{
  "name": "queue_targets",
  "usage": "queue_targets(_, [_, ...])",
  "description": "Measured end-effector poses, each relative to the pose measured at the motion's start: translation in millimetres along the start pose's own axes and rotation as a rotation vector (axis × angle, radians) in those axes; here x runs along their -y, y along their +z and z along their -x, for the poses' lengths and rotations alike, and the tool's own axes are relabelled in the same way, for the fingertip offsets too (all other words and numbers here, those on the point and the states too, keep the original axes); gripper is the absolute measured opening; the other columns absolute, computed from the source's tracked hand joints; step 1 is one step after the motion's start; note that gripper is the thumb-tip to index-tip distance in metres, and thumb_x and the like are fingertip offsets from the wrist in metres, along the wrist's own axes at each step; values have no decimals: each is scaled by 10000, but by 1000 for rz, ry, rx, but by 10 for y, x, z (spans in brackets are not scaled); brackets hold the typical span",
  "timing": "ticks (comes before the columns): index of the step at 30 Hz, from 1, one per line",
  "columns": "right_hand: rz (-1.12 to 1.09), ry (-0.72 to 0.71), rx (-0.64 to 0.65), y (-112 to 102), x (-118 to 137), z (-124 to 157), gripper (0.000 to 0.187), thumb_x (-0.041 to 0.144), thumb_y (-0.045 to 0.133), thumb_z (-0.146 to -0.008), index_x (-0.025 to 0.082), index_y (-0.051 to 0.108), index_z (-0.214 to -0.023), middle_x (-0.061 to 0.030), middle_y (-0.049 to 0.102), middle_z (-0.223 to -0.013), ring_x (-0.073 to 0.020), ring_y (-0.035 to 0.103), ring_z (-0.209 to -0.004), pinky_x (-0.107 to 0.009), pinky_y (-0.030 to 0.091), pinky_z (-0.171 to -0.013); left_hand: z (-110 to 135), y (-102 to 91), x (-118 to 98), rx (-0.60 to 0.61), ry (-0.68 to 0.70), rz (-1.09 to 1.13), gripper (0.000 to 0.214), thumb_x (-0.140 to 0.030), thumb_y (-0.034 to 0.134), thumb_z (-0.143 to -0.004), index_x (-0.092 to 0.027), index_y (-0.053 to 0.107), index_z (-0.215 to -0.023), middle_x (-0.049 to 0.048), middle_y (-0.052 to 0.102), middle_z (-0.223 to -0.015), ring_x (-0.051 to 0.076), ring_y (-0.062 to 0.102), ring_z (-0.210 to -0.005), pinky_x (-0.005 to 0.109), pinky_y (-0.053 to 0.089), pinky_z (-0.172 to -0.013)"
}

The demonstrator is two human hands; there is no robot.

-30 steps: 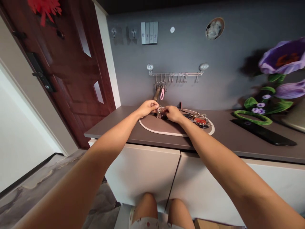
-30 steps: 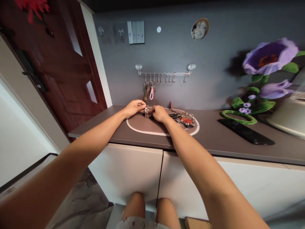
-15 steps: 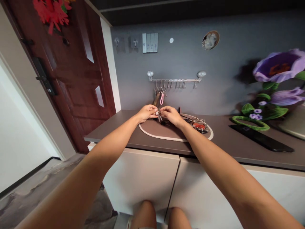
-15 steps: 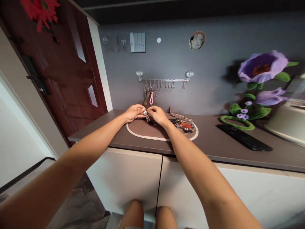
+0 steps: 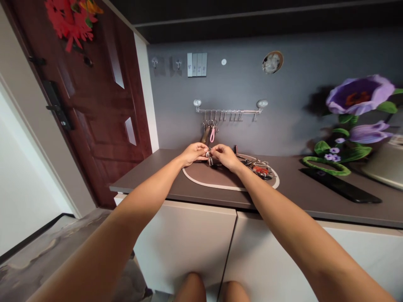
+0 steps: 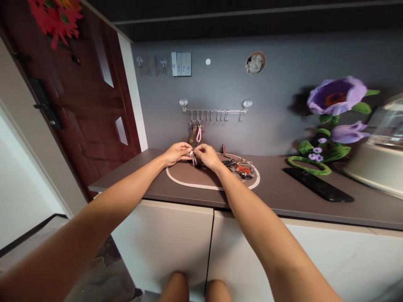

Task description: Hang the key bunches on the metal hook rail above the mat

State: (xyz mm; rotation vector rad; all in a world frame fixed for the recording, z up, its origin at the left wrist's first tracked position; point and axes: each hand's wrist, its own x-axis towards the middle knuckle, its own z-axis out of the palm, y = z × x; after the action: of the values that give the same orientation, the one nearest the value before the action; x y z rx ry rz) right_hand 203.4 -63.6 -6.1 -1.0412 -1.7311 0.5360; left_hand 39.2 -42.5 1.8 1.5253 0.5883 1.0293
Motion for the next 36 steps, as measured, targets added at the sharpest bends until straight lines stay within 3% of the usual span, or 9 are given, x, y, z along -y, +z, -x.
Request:
queue_targets(7, [14,12,-74,18,-38,16,202,367,501,-715,172,500,-768,10,558,-683,-97,505,-603,-235,419,-590,-40,-8,75,21,-10,-52,161,-208,595,-763,-111,513,-862,6,595,-715,77,602,-678,352,501,-808])
queue_targets(12, [-21,54,-96,10,29,46,204,382,512,-705,185,480,-751,21,533,-661,-95,501,-585,-243,445,-597,-54,3,92,-29,34,-146,158,-247,553,-791,-117,517,-871,33,600,-762,91,602,-700,282,503,-719])
queue_targets(20, [-80,72,-245,-53,171,0,197,374,512,-701,183,495,-745,-2,559,-712,-116,544,-662,-267,475,-645,-81,-39,144,-196,279,-706,185,-268,449,-804,-133,574,-790,23,600,-697,113,552,-622,237,441,-616])
queue_targets(25, [-113,87,-317,-148,297,-248,136,307,496,-712,174,493,-742,-21,565,-760,-118,558,-679,-263,486,-628,-80,-59,160,-222,377,-951,190,-242,442,-801,-144,603,-777,46,629,-769,140,552,-717,251,405,-678])
queue_targets(31, [-124,87,-474,-266,349,-659,119,279,470,-719,169,490,-761,-30,583,-773,-113,563,-654,-256,491,-623,-78,-36,158,-242,339,-996,202,-228,436,-808,-151,620,-784,46,632,-772,136,545,-709,246,387,-669])
queue_targets(36, [85,71,-591,-351,234,-973,190,297,422,-744,158,541,-793,-40,610,-712,-131,578,-669,-251,481,-631,-86,-31,176,-234,345,-1015,206,-232,434,-808,-158,621,-767,37,623,-750,129,528,-680,240,376,-649])
